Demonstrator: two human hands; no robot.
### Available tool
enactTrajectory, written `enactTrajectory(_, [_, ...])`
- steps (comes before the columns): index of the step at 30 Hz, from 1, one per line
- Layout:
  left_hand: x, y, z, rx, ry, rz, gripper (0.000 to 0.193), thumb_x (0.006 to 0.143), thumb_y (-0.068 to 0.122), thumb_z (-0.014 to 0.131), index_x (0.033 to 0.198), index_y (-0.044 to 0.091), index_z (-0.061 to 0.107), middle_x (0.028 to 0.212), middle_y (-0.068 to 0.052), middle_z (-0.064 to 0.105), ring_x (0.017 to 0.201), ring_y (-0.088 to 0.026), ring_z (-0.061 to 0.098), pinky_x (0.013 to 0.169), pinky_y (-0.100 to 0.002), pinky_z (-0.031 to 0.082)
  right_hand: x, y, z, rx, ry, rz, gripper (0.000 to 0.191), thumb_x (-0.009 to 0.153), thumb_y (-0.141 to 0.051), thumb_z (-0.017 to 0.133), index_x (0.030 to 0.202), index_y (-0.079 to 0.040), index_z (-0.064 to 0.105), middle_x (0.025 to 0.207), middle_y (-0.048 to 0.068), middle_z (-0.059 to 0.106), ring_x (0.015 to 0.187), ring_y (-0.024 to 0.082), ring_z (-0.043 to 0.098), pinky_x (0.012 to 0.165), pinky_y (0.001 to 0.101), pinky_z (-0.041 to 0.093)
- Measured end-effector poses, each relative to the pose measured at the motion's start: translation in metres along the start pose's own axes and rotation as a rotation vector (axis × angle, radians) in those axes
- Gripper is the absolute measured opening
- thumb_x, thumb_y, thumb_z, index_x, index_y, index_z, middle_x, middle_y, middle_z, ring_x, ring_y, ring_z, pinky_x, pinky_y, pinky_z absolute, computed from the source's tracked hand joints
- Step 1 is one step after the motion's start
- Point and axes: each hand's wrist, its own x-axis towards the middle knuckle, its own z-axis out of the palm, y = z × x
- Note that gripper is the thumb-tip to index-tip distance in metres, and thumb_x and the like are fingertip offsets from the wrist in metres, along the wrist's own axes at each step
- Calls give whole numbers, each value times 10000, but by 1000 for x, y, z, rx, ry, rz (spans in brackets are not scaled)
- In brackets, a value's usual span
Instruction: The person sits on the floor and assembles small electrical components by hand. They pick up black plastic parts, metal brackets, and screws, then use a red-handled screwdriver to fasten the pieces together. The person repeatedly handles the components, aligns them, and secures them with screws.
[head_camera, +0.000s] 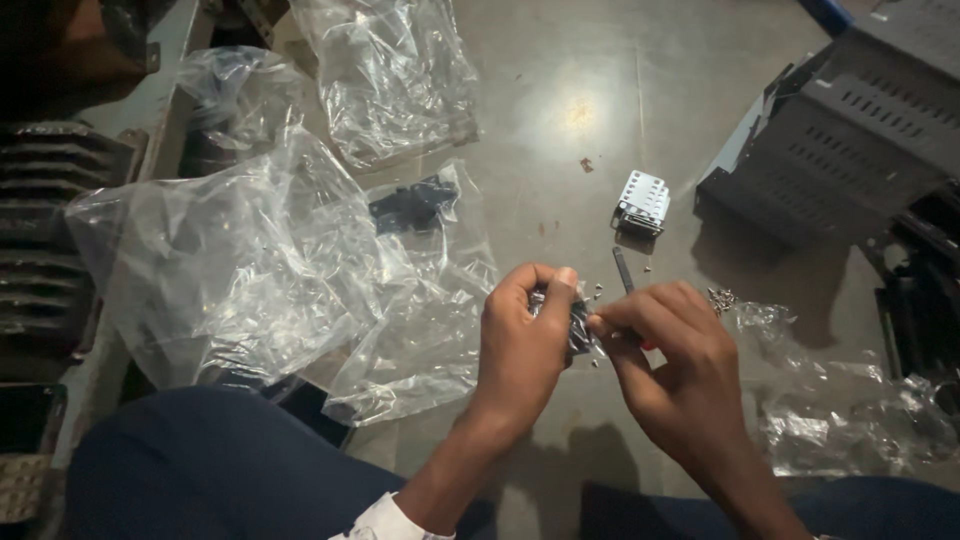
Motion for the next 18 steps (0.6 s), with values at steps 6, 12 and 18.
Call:
enactTrajectory(6, [10,-3,-2,-198,6,-124,239,983,245,607,862,41,630,633,1,572,479,-72,507,401,-263,411,-4,-3,3,62,-9,1,157,780,8,759,913,-59,708,906,19,692,852,180,599,658,274,527])
enactTrajectory(12, [18,-11,-4,-294,60,-170,233,991,244,613,872,43,614,638,-16,553,460,-83,485,389,-271,381,-6,-8,6,-33,23,-132,275,702,72,724,932,-78,720,929,23,690,948,259,585,822,378,499])
enactTrajectory(18, [29,-28,-4,-243,136,-95,233,968,209,633,843,15,662,689,6,580,584,-70,483,503,-272,410,-7,-10,11,-74,44,-261,324,683,51,742,972,-94,722,979,50,695,961,294,583,841,388,492])
